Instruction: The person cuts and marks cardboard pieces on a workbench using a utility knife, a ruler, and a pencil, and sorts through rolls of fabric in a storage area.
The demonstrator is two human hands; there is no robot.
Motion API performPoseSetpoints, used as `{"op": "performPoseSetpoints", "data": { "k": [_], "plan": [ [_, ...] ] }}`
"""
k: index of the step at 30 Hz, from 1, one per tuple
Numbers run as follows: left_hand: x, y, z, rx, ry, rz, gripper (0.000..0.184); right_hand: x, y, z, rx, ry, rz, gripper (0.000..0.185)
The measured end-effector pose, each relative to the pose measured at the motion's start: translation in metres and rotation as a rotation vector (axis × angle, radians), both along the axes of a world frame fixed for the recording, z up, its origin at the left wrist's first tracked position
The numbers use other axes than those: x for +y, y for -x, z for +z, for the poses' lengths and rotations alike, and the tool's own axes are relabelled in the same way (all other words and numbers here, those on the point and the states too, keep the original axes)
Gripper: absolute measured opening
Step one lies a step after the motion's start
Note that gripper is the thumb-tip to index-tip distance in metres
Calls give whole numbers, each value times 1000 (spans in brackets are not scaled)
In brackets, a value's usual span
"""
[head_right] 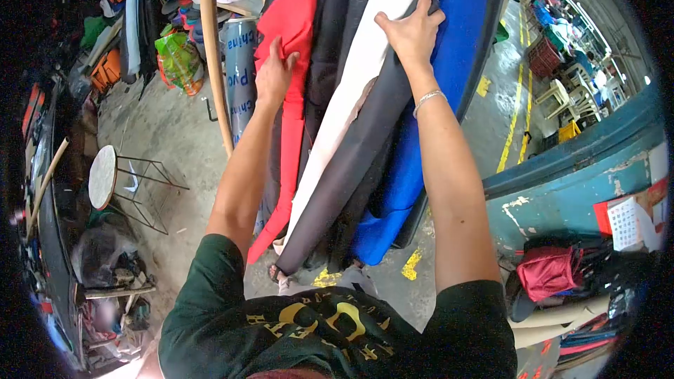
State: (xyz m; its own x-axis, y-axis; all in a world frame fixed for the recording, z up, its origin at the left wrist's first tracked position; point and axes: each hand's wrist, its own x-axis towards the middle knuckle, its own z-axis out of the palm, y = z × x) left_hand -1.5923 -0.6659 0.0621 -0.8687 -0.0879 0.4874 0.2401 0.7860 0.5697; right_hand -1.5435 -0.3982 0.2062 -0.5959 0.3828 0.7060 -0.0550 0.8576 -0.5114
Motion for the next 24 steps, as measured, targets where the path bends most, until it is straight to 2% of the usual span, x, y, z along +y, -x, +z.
{"op": "performPoseSetpoints", "data": {
  "k": [1,3,4,5,8,10,11,12,13,14,16,18,19,22,24],
  "plan": [
    [-5,2,-2,-26,-98,-11,41,0,-1,2,-12,15,3,112],
    [-20,13,-15,-17,-90,50,35,-1,-3,2,-24,22,-9,112],
    [-26,17,-24,-12,-87,79,34,-1,-3,0,-19,18,-6,112],
    [-32,22,-32,19,-245,119,34,-1,-2,-1,-6,13,-2,112],
    [-29,20,-11,192,-361,233,39,-1,1,0,20,9,1,111],
    [-8,0,27,166,-363,-93,30,-3,0,1,-4,23,-13,111],
    [8,9,24,395,-301,-332,22,-4,0,1,2,22,-16,112],
    [24,-10,46,356,-285,-577,19,-4,1,1,6,19,-16,112],
    [46,4,43,552,-208,-744,24,-3,1,1,11,16,-17,112],
    [57,9,49,565,-139,-678,27,-3,2,0,14,13,-19,112],
    [78,35,51,294,-507,-398,39,-1,2,-4,5,27,-19,112],
    [111,36,52,495,-312,-212,57,1,5,-2,3,29,-18,111],
    [121,37,57,520,-318,-118,54,1,5,-2,2,30,-17,111],
    [109,26,84,141,-398,-381,39,6,9,-8,41,20,-26,111],
    [99,40,73,282,-322,-414,31,9,9,-8,33,27,-11,112]
  ]
}}
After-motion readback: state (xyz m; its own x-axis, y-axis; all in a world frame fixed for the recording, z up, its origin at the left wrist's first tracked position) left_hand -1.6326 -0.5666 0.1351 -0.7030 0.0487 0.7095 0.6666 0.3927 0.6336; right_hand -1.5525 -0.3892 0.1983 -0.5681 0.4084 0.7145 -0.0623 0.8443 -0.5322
